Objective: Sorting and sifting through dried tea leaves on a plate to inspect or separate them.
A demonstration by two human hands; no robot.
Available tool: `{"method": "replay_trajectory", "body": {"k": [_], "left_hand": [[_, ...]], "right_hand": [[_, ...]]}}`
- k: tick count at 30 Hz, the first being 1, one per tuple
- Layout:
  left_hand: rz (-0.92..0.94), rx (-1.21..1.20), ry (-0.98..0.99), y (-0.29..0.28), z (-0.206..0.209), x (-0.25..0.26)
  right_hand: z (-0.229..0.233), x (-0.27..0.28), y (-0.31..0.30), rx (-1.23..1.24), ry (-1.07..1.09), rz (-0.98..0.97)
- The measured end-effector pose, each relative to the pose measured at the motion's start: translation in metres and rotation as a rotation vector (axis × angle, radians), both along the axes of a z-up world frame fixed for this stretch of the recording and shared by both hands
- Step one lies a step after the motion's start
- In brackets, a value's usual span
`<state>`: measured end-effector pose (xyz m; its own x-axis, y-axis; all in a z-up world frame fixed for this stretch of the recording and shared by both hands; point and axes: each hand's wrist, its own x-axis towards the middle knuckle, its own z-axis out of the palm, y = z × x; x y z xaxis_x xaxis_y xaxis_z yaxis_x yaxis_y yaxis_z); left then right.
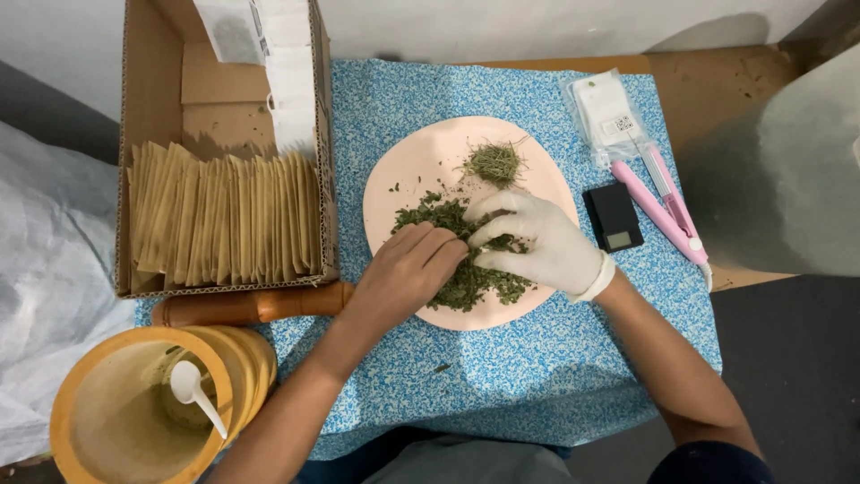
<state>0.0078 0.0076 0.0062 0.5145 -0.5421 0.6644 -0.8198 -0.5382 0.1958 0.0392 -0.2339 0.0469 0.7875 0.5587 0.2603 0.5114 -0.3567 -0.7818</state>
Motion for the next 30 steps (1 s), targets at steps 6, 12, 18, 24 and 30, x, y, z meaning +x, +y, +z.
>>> {"method": "replay_trajectory", "body": {"k": [6, 12, 18, 24, 30], "left_hand": [[0.018, -0.034, 0.012, -0.002, -0.003, 0.002], [0.084, -0.059, -0.031, 0.001, -0.006, 0.007], [0.092, -0.031, -0.037, -0.003, -0.017, 0.007], [0.089, 0.013, -0.044, -0.001, -0.009, 0.004], [-0.124, 0.092, 0.099, 0.011, 0.018, 0.001]], "right_hand": [[-0.009, -0.004, 0.007, -0.051, -0.135, -0.06], [-0.015, 0.011, -0.001, -0.06, -0.092, -0.077], [-0.029, 0.068, -0.04, -0.34, -0.43, -0.288], [-0.031, 0.09, -0.055, -0.47, -0.516, -0.269], [0.002, 0.035, -0.022, -0.348, -0.229, -0.129]]}}
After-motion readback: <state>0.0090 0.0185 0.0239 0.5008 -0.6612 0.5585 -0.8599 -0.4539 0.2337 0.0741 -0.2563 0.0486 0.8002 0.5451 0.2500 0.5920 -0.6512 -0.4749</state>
